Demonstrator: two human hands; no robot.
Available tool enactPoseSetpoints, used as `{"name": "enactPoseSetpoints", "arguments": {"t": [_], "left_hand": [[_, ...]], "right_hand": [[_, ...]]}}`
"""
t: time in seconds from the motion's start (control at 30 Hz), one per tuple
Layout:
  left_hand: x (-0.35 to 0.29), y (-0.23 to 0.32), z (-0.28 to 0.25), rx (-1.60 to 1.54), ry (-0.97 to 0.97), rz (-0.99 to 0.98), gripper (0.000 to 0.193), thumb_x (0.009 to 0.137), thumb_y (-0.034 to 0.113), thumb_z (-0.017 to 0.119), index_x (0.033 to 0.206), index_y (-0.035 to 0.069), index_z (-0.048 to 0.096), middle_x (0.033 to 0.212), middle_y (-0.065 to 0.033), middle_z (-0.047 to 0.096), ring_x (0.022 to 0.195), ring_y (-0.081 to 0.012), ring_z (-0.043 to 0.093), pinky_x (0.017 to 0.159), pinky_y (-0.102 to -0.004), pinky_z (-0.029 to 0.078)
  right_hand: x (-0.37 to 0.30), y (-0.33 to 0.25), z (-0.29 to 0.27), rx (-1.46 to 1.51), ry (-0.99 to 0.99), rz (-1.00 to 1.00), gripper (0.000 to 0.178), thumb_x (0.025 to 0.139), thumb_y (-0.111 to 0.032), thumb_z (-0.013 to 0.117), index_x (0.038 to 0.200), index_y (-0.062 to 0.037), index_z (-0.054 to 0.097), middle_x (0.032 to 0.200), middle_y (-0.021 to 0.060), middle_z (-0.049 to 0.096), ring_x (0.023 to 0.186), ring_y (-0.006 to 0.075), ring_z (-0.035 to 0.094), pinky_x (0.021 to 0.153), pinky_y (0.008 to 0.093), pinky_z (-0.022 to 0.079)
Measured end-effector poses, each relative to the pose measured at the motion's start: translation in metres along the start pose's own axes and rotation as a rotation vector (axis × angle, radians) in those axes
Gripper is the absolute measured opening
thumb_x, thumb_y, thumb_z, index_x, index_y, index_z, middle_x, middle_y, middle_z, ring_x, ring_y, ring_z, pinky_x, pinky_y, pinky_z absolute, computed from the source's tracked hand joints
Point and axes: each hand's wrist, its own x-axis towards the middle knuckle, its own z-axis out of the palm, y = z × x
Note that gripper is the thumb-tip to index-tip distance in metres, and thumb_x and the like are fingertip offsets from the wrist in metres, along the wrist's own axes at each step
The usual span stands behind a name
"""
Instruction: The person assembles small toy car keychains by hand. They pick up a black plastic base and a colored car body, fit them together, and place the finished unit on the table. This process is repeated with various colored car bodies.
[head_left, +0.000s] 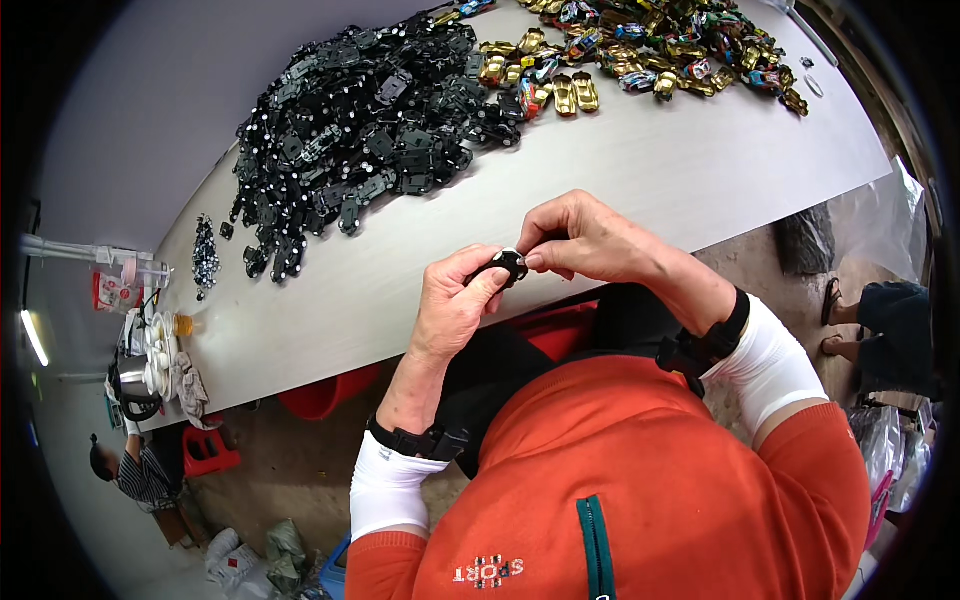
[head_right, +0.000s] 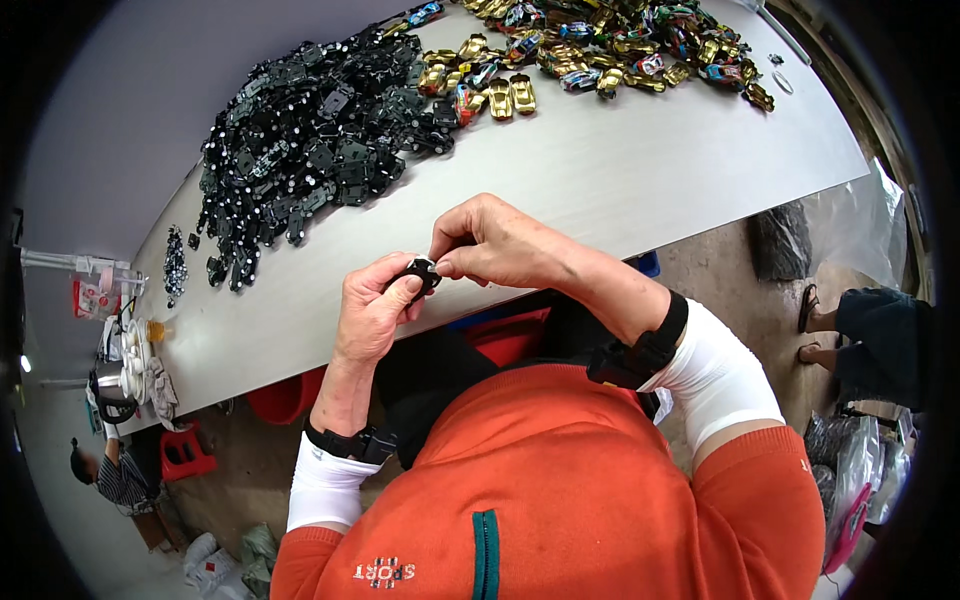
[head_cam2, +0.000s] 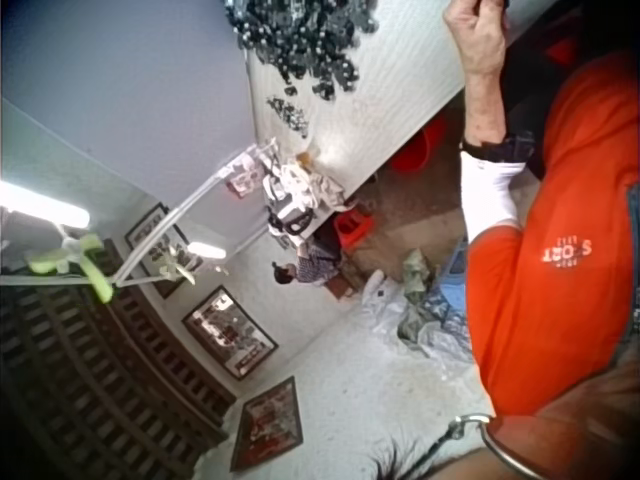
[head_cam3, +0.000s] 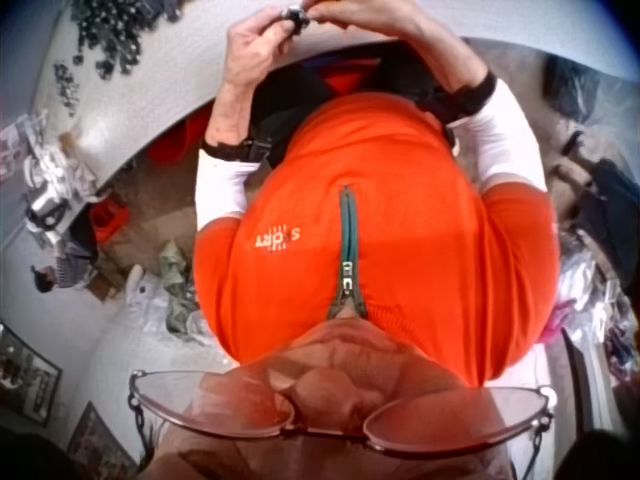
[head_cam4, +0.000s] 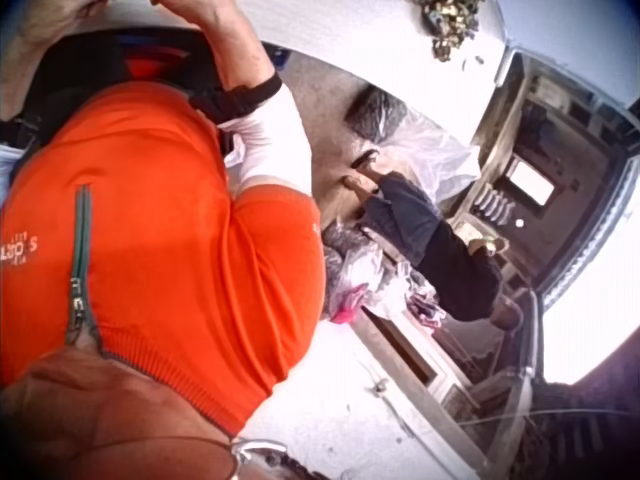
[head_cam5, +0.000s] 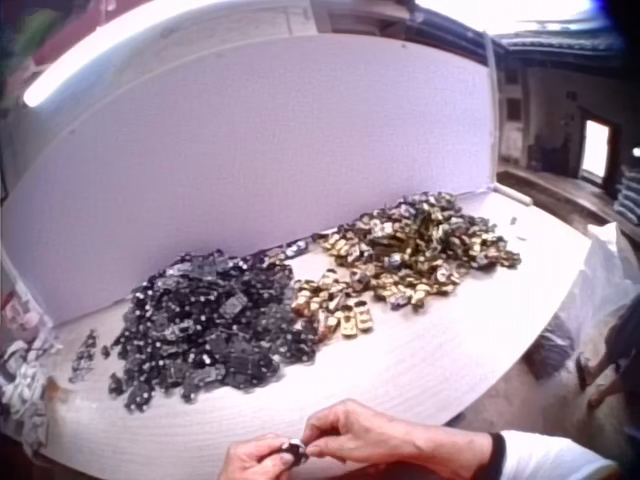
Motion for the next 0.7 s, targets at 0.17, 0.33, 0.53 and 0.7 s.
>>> {"name": "enactPoseSetpoints", "arguments": {"t": [0.17,0.33,0.53,0.7], "left_hand": [[-0.001,0.007,0.012,0.012,0.082,-0.096,0.015,0.086,0.005,0.056,0.097,-0.001,0.063,0.069,-0.0041,0.059,0.048,-0.0054,0.047,0.041,-0.0158,0.033],[0.003,0.007,0.006,-0.091,0.069,-0.174,0.015,0.086,0.007,0.057,0.097,-0.002,0.063,0.068,-0.0044,0.059,0.047,-0.0052,0.047,0.039,-0.0156,0.032],[0.001,0.009,0.014,0.027,0.082,-0.161,0.015,0.086,0.007,0.056,0.097,-0.002,0.063,0.067,-0.0039,0.059,0.046,-0.0045,0.046,0.039,-0.0153,0.032],[-0.008,0.004,0.021,0.047,0.045,-0.143,0.015,0.086,0.005,0.054,0.096,-0.002,0.063,0.068,-0.0031,0.059,0.047,-0.0036,0.046,0.04,-0.015,0.033]], "right_hand": [[0.01,0.033,0.001,-0.369,0.189,-0.46,0.007,0.08,-0.003,0.059,0.081,-0.001,0.066,0.065,-0.0001,0.056,0.057,0.0073,0.049,0.049,0.0233,0.04],[0.001,0.017,-0.003,0.017,0.046,0.002,0.015,0.081,-0.004,0.058,0.092,-0.0017,0.068,0.066,-0.0002,0.055,0.055,0.0045,0.047,0.047,0.0207,0.037],[0.0,0.02,0.002,-0.131,0.144,-0.082,0.011,0.081,-0.002,0.058,0.087,0.0017,0.066,0.07,0.0023,0.057,0.055,0.0063,0.048,0.047,0.0213,0.038],[-0.006,0.038,0.001,-0.207,0.114,-0.21,0.011,0.081,-0.003,0.059,0.088,0.0031,0.065,0.069,0.0025,0.056,0.052,0.0058,0.047,0.046,0.0209,0.038]]}}
